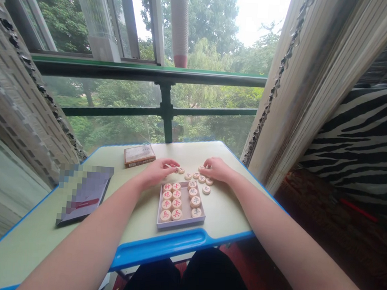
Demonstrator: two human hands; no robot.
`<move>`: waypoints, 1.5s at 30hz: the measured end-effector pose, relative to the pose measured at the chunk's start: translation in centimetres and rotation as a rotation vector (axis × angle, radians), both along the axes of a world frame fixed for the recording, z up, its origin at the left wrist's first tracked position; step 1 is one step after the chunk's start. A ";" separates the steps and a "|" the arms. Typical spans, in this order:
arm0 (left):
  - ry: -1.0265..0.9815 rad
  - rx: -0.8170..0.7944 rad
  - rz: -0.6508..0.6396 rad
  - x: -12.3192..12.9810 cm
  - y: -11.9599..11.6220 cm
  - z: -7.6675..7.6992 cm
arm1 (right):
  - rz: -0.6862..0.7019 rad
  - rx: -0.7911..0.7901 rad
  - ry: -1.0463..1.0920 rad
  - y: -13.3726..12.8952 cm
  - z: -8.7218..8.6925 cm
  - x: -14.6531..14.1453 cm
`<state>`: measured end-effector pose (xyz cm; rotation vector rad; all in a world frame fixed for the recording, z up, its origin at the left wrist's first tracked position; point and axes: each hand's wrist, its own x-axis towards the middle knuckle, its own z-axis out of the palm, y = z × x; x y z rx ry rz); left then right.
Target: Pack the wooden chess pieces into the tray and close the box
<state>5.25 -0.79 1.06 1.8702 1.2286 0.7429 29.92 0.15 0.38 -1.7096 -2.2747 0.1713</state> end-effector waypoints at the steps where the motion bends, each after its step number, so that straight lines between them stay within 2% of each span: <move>1: -0.033 -0.005 -0.010 0.1 -0.1 0.1 | -0.003 -0.002 0.014 0.0 0.0 0.0; 4: -0.122 -0.019 -0.033 0.2 -0.5 0.6 | -0.040 0.063 0.096 -0.3 0.4 -0.2; 6: -0.151 -0.026 -0.042 0.2 -0.7 0.9 | -0.010 0.157 0.170 -0.9 0.9 -0.6; 11: -0.224 -0.061 -0.076 0.4 -0.9 1.2 | 0.322 0.272 0.303 -3.2 1.7 -2.6; 13: -0.237 -0.082 -0.086 0.5 -0.9 1.2 | 0.371 0.290 0.338 -4.0 1.8 -3.4; 21: -0.308 -0.133 -0.125 1.1 -1.2 1.1 | 0.431 0.270 0.373 -4.5 1.4 -4.5; 30: -0.465 -0.151 -0.158 1.1 -1.3 1.3 | 0.361 0.282 0.406 -4.5 1.7 -4.2; 34: -0.431 -0.160 -0.135 1.1 -1.4 1.4 | 0.348 0.276 0.392 -4.6 1.8 -4.0; 45: -0.424 -0.243 -0.191 0.9 -1.8 1.6 | 0.385 0.234 0.388 -5.5 2.5 -4.1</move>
